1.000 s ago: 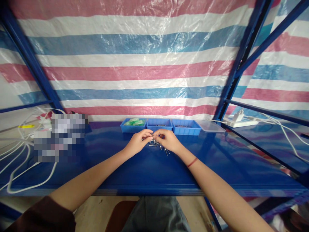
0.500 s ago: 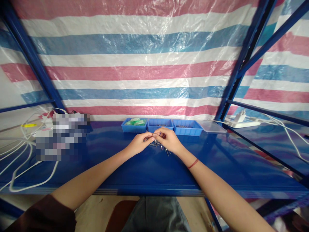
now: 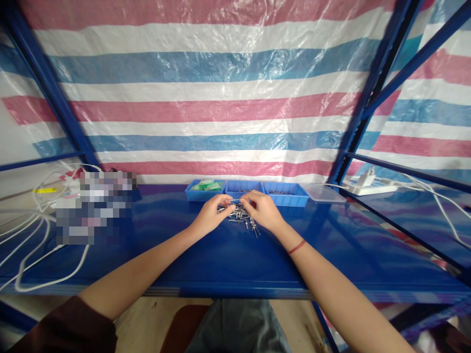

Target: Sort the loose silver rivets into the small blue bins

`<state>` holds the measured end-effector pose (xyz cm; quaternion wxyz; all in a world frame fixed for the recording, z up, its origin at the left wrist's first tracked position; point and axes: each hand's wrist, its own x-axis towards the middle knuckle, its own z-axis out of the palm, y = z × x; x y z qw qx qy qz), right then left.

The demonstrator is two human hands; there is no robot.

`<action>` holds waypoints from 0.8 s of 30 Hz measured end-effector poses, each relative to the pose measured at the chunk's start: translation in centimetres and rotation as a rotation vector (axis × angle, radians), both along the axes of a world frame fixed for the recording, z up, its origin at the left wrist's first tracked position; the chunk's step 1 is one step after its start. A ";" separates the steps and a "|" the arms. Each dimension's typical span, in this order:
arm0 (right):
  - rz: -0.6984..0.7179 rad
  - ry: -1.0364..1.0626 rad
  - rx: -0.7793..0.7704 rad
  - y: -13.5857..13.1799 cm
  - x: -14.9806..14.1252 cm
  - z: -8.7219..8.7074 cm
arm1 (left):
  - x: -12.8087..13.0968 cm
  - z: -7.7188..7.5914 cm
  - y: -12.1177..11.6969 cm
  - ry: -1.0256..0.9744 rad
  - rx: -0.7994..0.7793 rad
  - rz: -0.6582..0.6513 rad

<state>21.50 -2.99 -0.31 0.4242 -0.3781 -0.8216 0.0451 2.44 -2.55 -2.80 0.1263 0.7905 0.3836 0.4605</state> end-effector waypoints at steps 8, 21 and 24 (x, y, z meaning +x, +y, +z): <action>-0.587 0.018 0.001 3.2 5.5 0.0 | -0.1 0.1 -1.1 0.438 0.081 -0.161; -0.660 -0.128 -0.113 3.9 6.7 -0.5 | 0.0 0.3 -1.1 0.647 0.101 -0.126; -0.513 -0.144 -0.120 3.6 5.8 -0.5 | 0.1 0.3 -1.1 0.633 0.121 -0.142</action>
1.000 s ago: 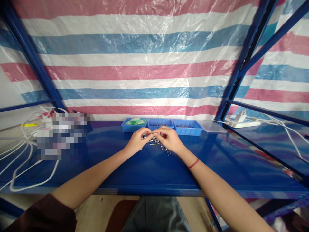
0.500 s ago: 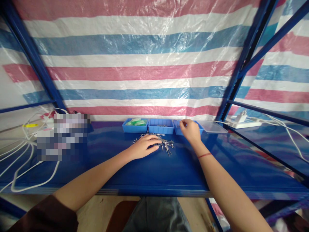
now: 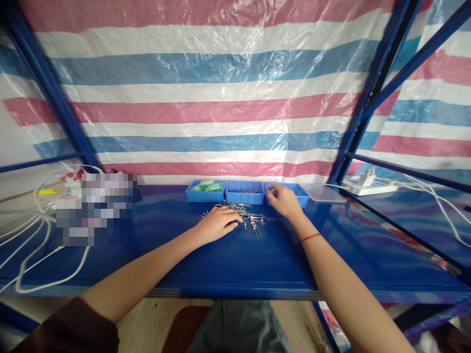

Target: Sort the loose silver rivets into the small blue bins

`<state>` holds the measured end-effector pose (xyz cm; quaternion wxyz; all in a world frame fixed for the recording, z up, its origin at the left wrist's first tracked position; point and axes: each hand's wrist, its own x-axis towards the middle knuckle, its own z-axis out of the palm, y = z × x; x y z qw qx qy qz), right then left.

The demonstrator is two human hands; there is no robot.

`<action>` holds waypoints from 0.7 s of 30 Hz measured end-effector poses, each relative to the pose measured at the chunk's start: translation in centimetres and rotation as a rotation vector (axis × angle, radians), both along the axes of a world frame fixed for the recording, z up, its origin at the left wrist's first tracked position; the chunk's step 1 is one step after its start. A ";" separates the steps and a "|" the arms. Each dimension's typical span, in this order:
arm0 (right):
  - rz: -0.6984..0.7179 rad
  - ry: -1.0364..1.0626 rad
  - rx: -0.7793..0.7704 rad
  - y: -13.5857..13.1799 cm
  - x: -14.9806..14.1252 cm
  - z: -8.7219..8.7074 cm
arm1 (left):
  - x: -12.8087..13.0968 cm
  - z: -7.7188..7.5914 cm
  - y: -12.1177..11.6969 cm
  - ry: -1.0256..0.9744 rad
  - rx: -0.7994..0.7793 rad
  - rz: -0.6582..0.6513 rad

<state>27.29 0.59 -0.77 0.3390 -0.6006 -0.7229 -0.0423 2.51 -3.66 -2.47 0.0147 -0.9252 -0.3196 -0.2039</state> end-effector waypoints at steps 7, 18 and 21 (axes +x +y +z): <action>0.242 -0.010 -0.057 -0.9 -2.1 -0.1 | 0.0 -0.4 0.4 -0.079 -0.046 -0.056; 0.642 -0.017 -0.139 -3.1 -5.4 -0.4 | -0.2 -0.4 0.7 -0.298 0.012 -0.043; 0.664 0.054 -0.141 -3.3 -5.7 -0.3 | -0.1 -0.2 0.7 -0.388 -0.011 -0.042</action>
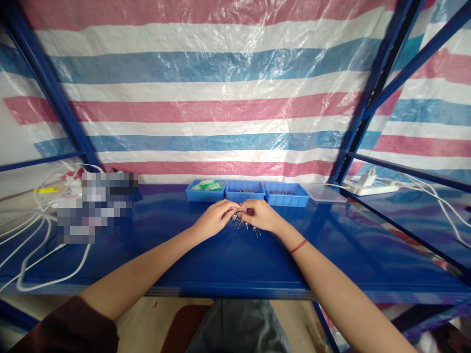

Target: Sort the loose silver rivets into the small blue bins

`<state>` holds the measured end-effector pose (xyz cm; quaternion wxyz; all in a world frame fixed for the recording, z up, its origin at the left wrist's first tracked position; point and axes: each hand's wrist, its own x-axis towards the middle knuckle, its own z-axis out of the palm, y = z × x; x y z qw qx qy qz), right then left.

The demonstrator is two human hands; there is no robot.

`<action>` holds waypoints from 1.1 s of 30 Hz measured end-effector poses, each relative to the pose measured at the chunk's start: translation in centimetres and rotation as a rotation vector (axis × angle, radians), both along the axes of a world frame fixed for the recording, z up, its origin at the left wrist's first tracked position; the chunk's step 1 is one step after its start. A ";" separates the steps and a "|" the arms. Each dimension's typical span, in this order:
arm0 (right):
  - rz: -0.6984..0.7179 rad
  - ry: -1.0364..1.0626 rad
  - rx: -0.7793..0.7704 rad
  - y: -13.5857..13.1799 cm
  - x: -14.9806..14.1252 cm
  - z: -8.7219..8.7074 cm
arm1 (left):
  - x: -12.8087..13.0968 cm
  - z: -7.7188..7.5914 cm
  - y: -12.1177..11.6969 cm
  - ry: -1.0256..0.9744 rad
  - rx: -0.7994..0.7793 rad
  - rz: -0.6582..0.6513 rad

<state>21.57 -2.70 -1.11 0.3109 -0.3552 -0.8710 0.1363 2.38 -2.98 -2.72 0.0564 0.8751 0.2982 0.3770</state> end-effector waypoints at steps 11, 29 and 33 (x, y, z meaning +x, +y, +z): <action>-0.066 0.326 -0.048 0.0 -0.9 -0.4 | 0.5 -0.5 0.5 -0.254 -0.372 0.066; 0.013 0.127 0.243 -1.3 -1.2 0.6 | 0.3 0.0 0.1 -0.265 -0.330 0.134; -0.044 0.124 0.259 -1.0 -1.0 0.6 | 0.1 0.2 0.1 -0.290 -0.242 0.167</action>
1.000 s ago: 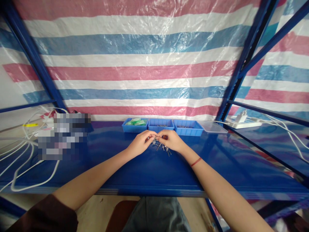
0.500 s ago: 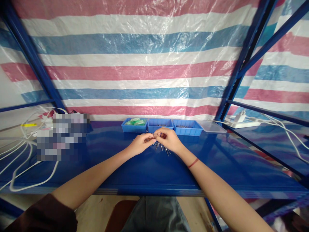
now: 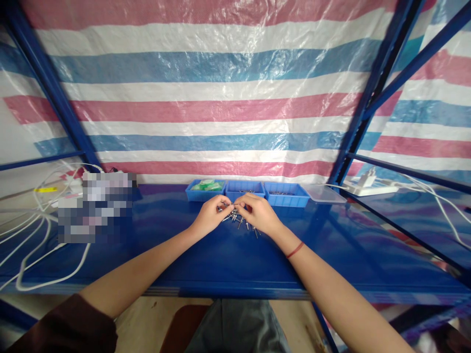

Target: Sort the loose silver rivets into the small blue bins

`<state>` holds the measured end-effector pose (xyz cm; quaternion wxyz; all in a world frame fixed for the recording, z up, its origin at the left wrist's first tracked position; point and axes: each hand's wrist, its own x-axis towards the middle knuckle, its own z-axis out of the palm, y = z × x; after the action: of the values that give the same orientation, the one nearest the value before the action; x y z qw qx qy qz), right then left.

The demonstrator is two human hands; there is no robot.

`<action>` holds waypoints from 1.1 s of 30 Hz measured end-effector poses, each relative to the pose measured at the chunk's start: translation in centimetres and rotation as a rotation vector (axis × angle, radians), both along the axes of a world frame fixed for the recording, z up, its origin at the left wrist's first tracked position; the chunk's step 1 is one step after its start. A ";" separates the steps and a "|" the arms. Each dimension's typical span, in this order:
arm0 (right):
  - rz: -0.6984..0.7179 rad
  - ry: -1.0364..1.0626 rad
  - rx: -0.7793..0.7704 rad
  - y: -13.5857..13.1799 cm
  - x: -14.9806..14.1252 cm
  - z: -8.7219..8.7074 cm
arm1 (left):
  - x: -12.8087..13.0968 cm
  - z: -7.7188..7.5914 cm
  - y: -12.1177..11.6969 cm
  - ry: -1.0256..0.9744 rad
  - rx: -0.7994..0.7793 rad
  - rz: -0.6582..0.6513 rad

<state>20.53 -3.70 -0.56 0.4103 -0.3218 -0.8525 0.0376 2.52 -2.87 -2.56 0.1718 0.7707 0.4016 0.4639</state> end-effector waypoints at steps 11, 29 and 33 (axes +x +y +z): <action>-0.550 -0.096 -0.007 3.0 4.2 0.1 | -0.6 -0.3 0.4 0.311 0.059 0.089; -0.144 -0.181 -0.181 1.8 1.6 -0.8 | -0.8 0.1 -0.2 0.594 0.034 0.101; -0.043 -0.206 -0.182 1.5 0.9 -1.2 | -0.9 0.0 -0.1 0.626 0.024 0.100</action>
<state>21.40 -2.20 -1.80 0.2902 -0.3781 -0.8761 0.0729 1.65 -2.96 -2.61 0.0079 0.8572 0.4670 0.2169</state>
